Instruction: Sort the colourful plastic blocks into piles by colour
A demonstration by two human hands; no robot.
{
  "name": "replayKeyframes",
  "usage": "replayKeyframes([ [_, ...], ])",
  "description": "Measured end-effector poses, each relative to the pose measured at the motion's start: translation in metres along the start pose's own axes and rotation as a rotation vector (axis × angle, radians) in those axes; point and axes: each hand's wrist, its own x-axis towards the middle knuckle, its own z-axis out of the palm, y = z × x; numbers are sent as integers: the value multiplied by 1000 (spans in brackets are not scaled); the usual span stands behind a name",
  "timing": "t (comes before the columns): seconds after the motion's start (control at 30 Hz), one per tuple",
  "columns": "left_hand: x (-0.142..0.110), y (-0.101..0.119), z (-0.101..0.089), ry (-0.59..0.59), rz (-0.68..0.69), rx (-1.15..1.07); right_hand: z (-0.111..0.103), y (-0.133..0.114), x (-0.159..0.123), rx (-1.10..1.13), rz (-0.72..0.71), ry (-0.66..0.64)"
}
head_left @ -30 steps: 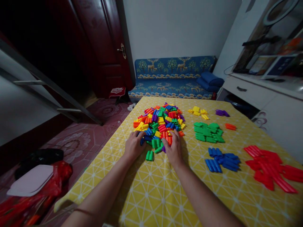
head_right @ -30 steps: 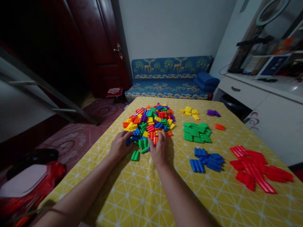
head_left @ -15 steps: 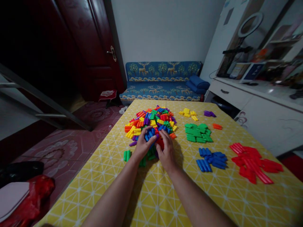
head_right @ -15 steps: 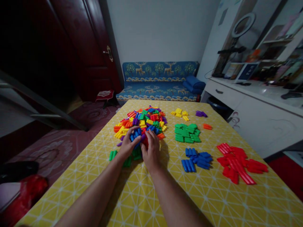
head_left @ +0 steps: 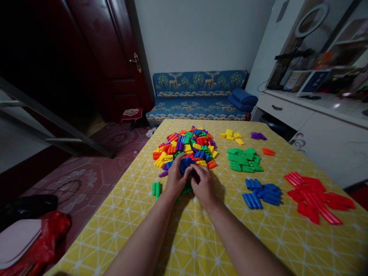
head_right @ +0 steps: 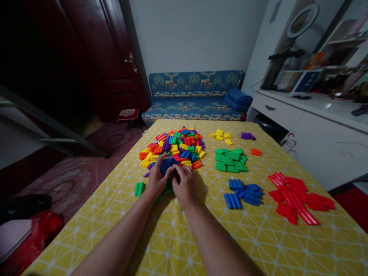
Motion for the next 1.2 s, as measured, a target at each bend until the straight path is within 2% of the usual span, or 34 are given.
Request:
replayKeyframes([
  [0.17, 2, 4, -3, 38, -29, -21, -9, -7, 3, 91, 86, 37],
  [0.27, 3, 5, -3, 18, -42, -36, -13, -9, 4, 133, 123, 85],
  [0.4, 2, 5, -3, -31, 11, 4, -14, -7, 5, 130, 121, 142],
  [0.57, 2, 6, -2, -77, 44, 31, -14, -5, 5, 120, 142, 150],
  [0.77, 2, 8, -4, -80, 54, -22, -11, -6, 2, 234, 262, 181],
  [0.93, 1, 9, -5, -157, 107, -71, -12, -3, 2, 320, 291, 104],
  [1.07, 0, 9, -6, -246, 138, -65, -13, -3, 3, 259, 289, 166],
  [1.2, -1, 7, -6, -251, 123, -49, -31, -1, 12, 225, 284, 228],
])
